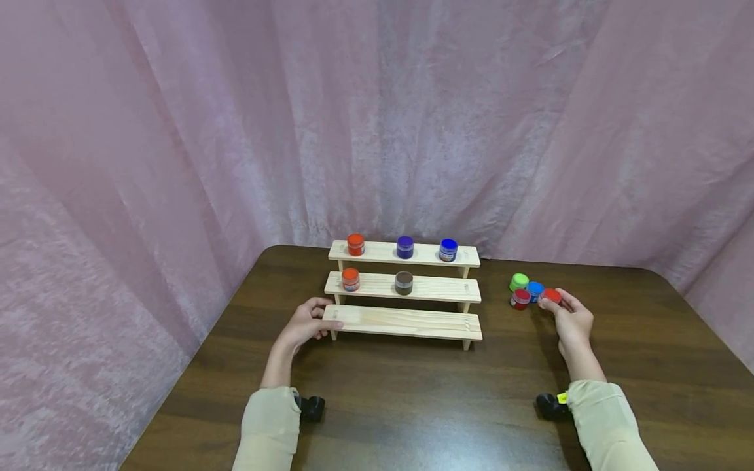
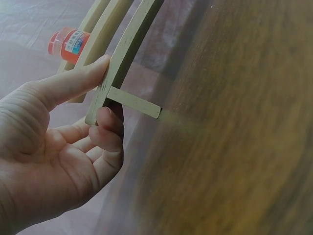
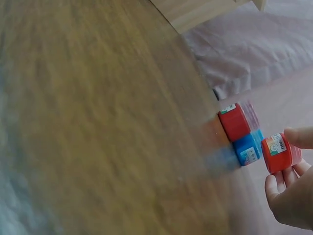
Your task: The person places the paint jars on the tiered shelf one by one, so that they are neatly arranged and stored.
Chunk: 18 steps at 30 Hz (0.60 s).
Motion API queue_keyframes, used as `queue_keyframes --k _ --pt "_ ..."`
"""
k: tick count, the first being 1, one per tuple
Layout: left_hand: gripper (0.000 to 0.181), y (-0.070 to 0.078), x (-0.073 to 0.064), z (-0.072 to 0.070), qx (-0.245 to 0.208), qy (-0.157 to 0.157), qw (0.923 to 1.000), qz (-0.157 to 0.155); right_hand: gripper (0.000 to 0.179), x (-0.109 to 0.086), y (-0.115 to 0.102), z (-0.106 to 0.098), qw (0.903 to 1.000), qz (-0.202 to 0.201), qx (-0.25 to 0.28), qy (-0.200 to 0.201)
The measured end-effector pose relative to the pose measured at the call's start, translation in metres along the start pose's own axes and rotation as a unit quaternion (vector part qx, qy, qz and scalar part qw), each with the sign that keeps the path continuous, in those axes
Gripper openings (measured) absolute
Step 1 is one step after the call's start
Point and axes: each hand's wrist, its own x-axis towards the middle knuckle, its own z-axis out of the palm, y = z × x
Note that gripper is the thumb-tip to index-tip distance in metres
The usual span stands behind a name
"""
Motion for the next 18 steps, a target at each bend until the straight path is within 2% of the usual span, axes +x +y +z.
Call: queue_keyframes --k 7,18 --pt "0.063 0.001 -0.001 0.001 -0.004 -0.004 1.0 0.002 0.061 -0.004 -0.009 0.004 0.9993 -0.031 0.018 -0.011" --pt "0.061 0.002 -0.001 0.001 0.003 0.001 1.0 0.001 0.037 -0.017 -0.026 0.02 0.9955 -0.082 0.026 -0.038"
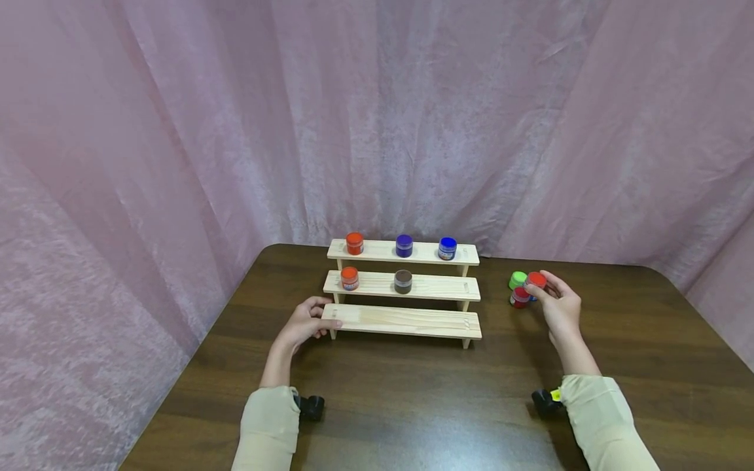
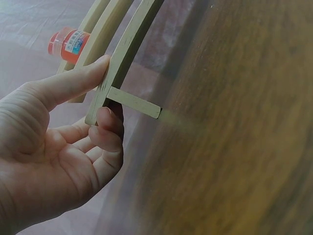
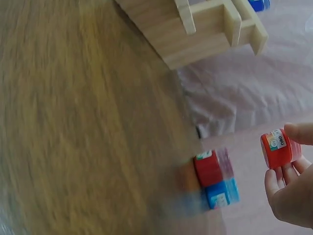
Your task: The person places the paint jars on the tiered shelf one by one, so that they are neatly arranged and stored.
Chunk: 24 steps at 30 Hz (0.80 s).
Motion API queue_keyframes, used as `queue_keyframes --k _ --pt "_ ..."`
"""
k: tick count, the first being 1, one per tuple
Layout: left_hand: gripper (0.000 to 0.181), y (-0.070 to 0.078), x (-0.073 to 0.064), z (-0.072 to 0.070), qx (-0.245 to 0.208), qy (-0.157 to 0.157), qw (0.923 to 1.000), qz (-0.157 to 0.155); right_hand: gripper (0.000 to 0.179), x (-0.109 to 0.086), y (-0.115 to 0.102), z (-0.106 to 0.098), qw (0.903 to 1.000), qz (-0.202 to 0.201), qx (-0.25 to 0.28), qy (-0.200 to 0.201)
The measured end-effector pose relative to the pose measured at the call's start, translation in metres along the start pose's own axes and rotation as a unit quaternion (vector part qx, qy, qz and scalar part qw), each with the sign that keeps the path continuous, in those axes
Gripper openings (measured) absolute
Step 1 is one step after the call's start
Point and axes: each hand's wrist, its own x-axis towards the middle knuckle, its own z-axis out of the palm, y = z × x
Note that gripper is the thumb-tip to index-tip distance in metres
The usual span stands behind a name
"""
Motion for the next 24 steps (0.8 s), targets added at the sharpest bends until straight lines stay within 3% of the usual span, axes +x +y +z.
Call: queue_keyframes --k 12,20,24 --pt "0.062 0.002 -0.001 0.0 -0.003 -0.005 1.0 -0.005 0.045 -0.012 -0.015 0.016 0.9985 -0.024 -0.028 -0.039" --pt "0.059 0.029 -0.02 -0.001 -0.002 -0.014 0.9998 -0.012 0.046 -0.024 -0.024 0.03 0.9956 -0.045 -0.027 -0.077" --pt "0.059 0.028 -0.019 -0.002 0.002 -0.014 0.9998 -0.013 0.05 -0.03 -0.026 0.039 0.9917 -0.065 -0.013 -0.11"
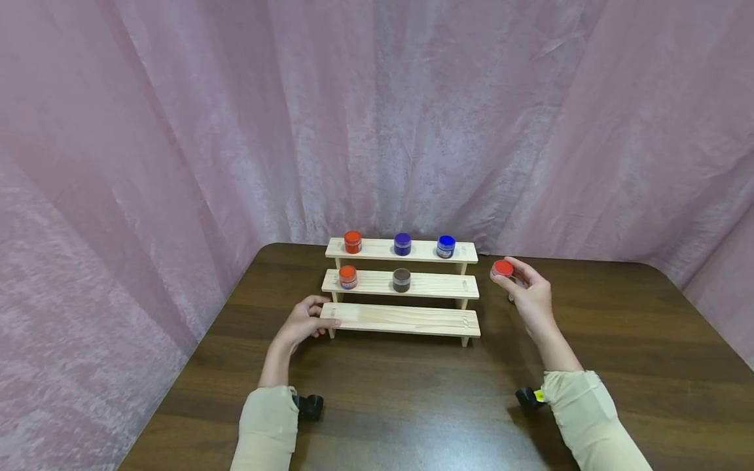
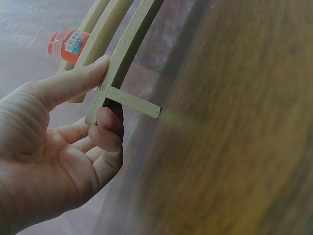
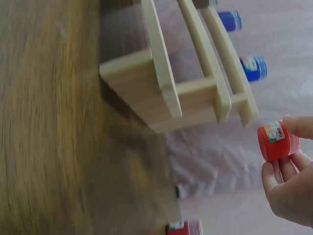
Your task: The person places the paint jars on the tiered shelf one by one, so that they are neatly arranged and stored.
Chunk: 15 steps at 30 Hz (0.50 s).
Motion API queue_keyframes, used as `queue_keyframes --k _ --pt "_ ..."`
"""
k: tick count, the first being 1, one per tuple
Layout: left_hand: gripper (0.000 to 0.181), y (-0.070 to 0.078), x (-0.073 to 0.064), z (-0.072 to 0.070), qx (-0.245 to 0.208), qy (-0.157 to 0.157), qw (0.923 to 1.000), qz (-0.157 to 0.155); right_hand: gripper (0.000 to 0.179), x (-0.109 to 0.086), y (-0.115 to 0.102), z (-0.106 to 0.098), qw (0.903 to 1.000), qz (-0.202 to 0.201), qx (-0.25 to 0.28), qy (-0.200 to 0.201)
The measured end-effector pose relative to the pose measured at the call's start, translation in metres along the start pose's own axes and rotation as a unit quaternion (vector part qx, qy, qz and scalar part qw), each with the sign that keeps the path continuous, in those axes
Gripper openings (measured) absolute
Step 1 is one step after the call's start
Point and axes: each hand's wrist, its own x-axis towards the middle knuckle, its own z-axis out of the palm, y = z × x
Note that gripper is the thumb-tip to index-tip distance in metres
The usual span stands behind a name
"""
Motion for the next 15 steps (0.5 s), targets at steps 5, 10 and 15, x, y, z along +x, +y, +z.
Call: queue_keyframes --k 5,10,15 --pt "0.062 -0.018 0.014 -0.001 -0.003 0.006 1.0 -0.001 0.055 -0.004 -0.003 0.014 0.998 -0.035 -0.014 -0.05" --pt "0.062 -0.028 0.021 0.0 0.002 0.012 0.9999 0.003 0.053 -0.005 -0.006 0.023 0.9953 -0.043 -0.033 -0.08" --pt "0.06 -0.027 0.02 0.001 0.002 0.017 0.9999 0.001 0.053 -0.008 -0.008 0.032 0.9943 -0.033 -0.031 -0.097"
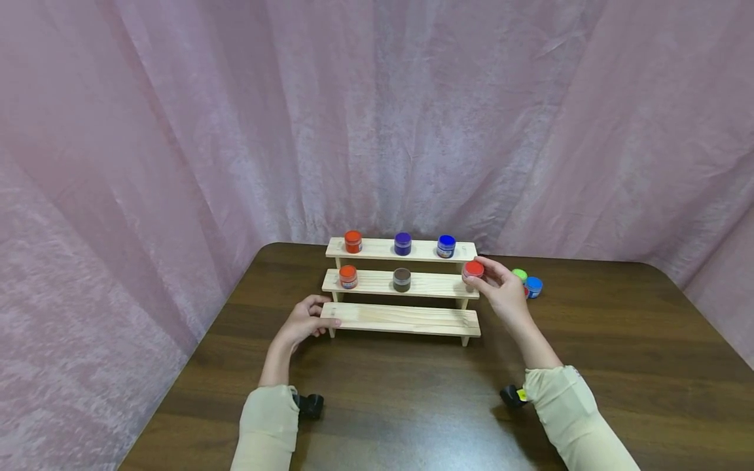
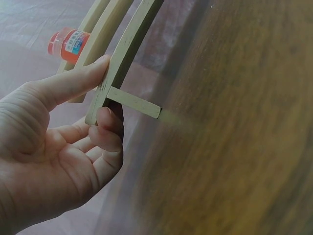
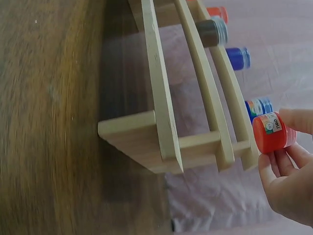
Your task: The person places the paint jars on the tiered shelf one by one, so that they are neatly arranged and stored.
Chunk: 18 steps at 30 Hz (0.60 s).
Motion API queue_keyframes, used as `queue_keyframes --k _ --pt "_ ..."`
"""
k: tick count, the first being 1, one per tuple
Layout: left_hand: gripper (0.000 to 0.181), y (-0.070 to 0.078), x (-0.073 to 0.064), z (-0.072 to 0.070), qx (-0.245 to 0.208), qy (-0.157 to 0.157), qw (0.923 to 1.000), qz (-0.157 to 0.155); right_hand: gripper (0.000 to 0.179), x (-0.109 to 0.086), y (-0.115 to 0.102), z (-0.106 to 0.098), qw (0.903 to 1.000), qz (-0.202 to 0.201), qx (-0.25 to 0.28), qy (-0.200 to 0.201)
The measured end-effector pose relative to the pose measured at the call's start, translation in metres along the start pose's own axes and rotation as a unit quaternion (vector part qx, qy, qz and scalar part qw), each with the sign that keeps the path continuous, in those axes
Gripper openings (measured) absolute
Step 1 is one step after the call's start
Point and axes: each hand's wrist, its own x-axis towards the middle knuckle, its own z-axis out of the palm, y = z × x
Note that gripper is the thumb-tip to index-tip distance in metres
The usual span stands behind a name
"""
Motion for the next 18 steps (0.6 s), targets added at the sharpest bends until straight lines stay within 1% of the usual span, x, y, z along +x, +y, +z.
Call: queue_keyframes --k 4,6,10,12,14,16,18 --pt "0.061 0.001 -0.001 0.0 0.002 -0.002 1.0 -0.002 0.051 0.0 0.002 0.008 0.9999 0.004 0.001 -0.011" --pt "0.061 0.001 -0.002 -0.001 0.003 -0.002 1.0 -0.001 0.051 0.0 0.003 0.013 0.9998 -0.001 -0.001 -0.02" --pt "0.062 0.001 -0.002 -0.002 -0.001 -0.006 1.0 -0.001 0.049 0.0 0.006 0.021 0.9991 -0.005 -0.018 -0.038" --pt "0.061 0.007 -0.006 -0.002 -0.002 -0.009 1.0 -0.002 0.049 -0.001 0.007 0.024 0.9986 -0.004 -0.031 -0.043" --pt "0.06 0.017 -0.014 -0.002 -0.003 -0.012 0.9999 -0.002 0.049 -0.002 0.007 0.027 0.9981 0.0 -0.041 -0.046" --pt "0.059 0.02 -0.015 -0.002 -0.003 -0.01 0.9999 -0.003 0.049 -0.002 0.007 0.029 0.9977 0.003 -0.048 -0.047" --pt "0.059 0.018 -0.014 -0.001 -0.004 -0.007 1.0 0.0 0.049 -0.002 0.008 0.03 0.9974 0.003 -0.056 -0.044"
